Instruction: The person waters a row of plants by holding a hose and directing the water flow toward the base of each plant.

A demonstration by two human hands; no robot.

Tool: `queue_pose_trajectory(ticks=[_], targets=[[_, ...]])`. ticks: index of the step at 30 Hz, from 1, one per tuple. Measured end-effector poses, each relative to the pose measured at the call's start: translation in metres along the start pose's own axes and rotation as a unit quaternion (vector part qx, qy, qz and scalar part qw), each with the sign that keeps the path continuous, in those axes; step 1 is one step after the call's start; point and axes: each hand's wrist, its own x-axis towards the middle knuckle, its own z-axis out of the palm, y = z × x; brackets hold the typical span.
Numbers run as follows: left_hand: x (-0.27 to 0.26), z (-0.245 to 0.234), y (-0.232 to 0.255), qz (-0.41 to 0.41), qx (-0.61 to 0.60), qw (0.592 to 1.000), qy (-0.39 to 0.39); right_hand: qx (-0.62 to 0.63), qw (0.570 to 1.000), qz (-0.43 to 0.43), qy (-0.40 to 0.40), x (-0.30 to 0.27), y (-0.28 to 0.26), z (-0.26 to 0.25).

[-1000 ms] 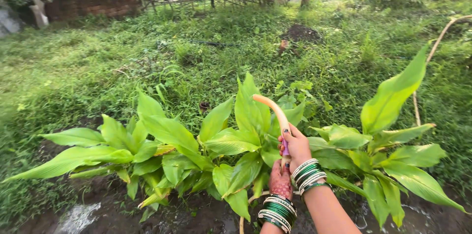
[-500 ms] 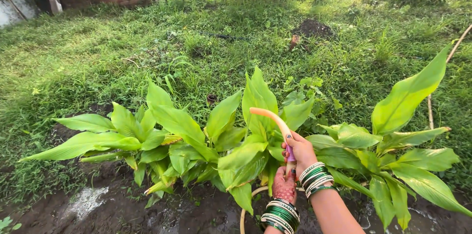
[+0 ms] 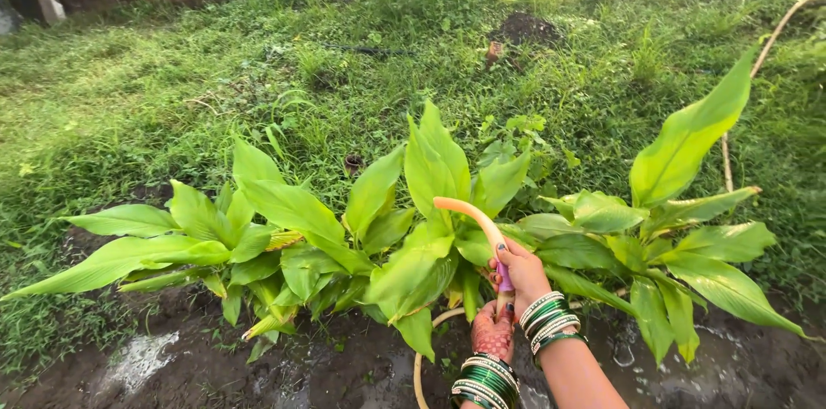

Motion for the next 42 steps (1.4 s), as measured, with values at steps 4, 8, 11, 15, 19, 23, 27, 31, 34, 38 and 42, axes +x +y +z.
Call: queue_pose_trajectory(ticks=[4,8,11,15,19,23,27,31,34,38,42], targets=[[0.007,-0.003,-0.03,0.009,-0.029,1.0,-0.01,-0.009,1.0,0.001,0.013,-0.008,0.013,-0.003],[0.029,-0.015,-0.089,0.078,-0.086,0.992,-0.042,0.02,0.999,-0.04,0.015,-0.022,0.033,0.002],[0.021,-0.032,-0.098,0.085,-0.136,0.986,-0.04,0.012,0.998,-0.054,0.026,-0.038,0.043,0.018],[0.014,-0.056,-0.106,0.134,-0.192,0.971,-0.053,-0.032,0.995,-0.097,0.011,-0.056,0.06,0.039],[0.011,-0.066,-0.096,0.077,-0.228,0.97,-0.025,-0.023,0.992,-0.123,0.01,-0.069,0.069,0.051],[0.006,-0.069,-0.09,0.08,-0.263,0.961,-0.018,-0.027,0.99,-0.137,-0.004,-0.064,0.071,0.048],[0.022,-0.064,-0.107,0.068,-0.237,0.969,0.0,-0.019,0.992,-0.127,0.004,-0.067,0.063,0.043],[0.005,-0.054,-0.069,0.071,-0.214,0.974,-0.015,0.025,0.995,-0.096,0.022,-0.054,0.056,0.024],[0.004,-0.038,-0.06,0.06,-0.228,0.972,-0.017,0.027,0.995,-0.09,0.034,-0.053,0.044,0.009],[0.005,-0.009,-0.053,0.114,-0.228,0.966,-0.039,0.067,0.993,-0.085,0.038,-0.045,0.03,-0.023],[0.002,0.028,-0.038,0.112,-0.165,0.979,-0.04,0.08,0.991,-0.102,0.037,-0.028,0.01,-0.066]])
